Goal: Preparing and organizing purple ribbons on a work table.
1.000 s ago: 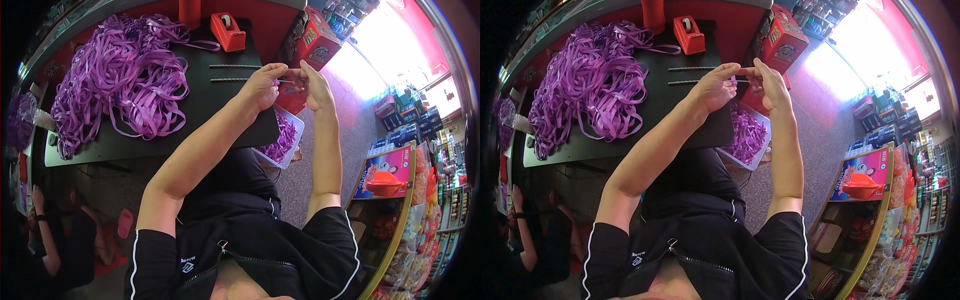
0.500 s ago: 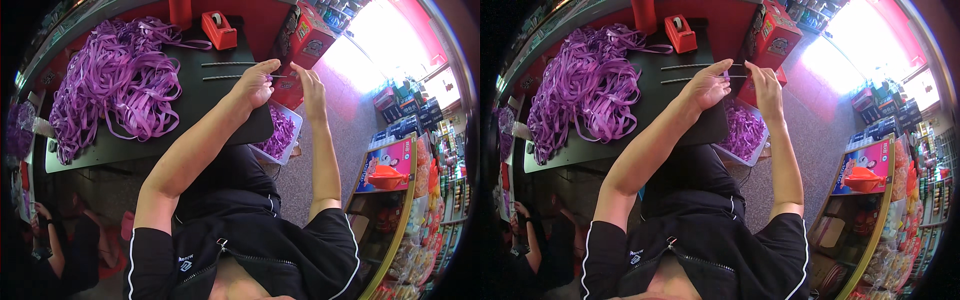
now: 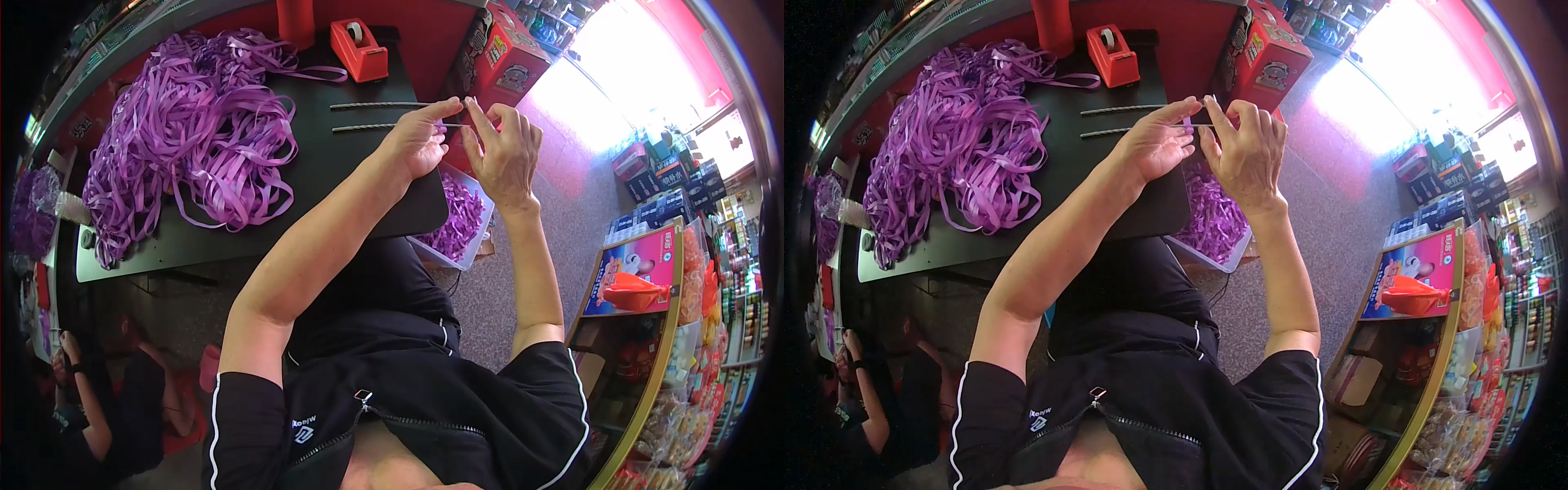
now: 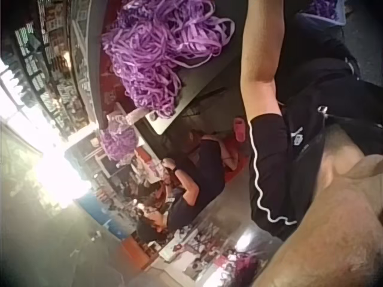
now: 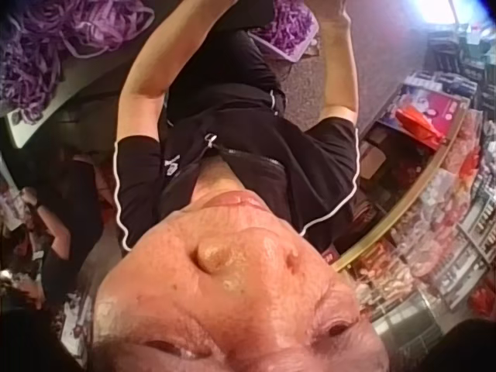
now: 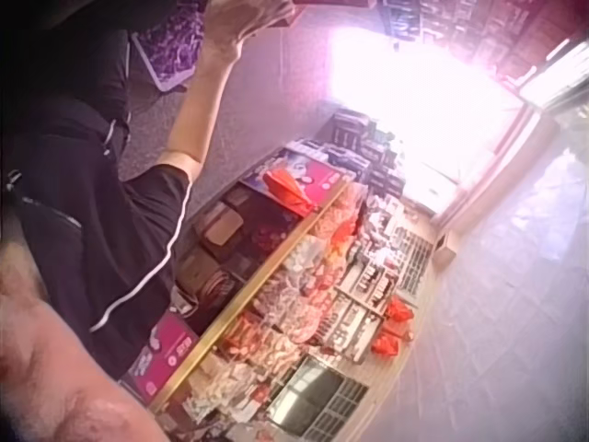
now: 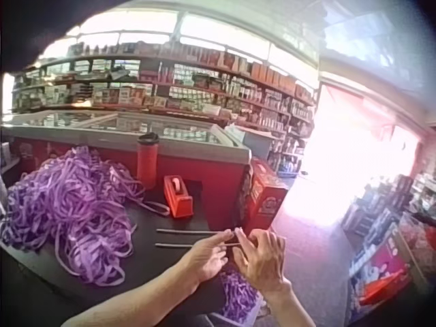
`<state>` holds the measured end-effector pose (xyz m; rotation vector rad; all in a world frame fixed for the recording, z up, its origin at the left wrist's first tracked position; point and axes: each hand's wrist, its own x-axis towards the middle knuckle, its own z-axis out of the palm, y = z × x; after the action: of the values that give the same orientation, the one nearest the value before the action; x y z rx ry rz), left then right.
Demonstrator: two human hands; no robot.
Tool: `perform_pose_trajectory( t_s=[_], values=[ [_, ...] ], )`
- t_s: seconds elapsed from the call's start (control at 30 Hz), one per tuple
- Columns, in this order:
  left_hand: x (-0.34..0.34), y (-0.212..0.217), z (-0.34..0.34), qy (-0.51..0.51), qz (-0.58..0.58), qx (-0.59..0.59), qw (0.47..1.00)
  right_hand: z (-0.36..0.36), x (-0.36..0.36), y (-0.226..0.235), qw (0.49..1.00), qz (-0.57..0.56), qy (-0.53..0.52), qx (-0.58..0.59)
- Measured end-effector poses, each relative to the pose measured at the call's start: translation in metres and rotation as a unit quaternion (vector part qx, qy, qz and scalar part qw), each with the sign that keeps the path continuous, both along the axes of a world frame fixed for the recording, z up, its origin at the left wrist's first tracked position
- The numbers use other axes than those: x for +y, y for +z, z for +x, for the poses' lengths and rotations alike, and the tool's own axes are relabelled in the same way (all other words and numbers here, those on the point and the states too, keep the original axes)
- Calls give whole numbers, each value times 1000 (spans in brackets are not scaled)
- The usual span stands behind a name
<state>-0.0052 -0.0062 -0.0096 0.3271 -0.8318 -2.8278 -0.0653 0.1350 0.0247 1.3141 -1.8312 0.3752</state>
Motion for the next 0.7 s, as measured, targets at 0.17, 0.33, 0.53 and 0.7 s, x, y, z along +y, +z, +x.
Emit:
perform_pose_trajectory(
  t_s=[0.17, 0.33, 0.53, 0.7],
  values=[
    [-2, -4, -4, 7, 10, -3, 1000, 2, -2, 0, 1000, 0, 10, 3],
    [-4, -6, -7, 5, 14, 5, 1000, 2, -4, -4, 1000, -1, 9, -1],
    [1, -5, -6, 17, -7, 28, 999, 6, -4, -5, 999, 9, 13, -45],
    [-1, -12, -11, 28, -54, 34, 998, 6, -8, -14, 987, -41, 44, -150]
  ],
)
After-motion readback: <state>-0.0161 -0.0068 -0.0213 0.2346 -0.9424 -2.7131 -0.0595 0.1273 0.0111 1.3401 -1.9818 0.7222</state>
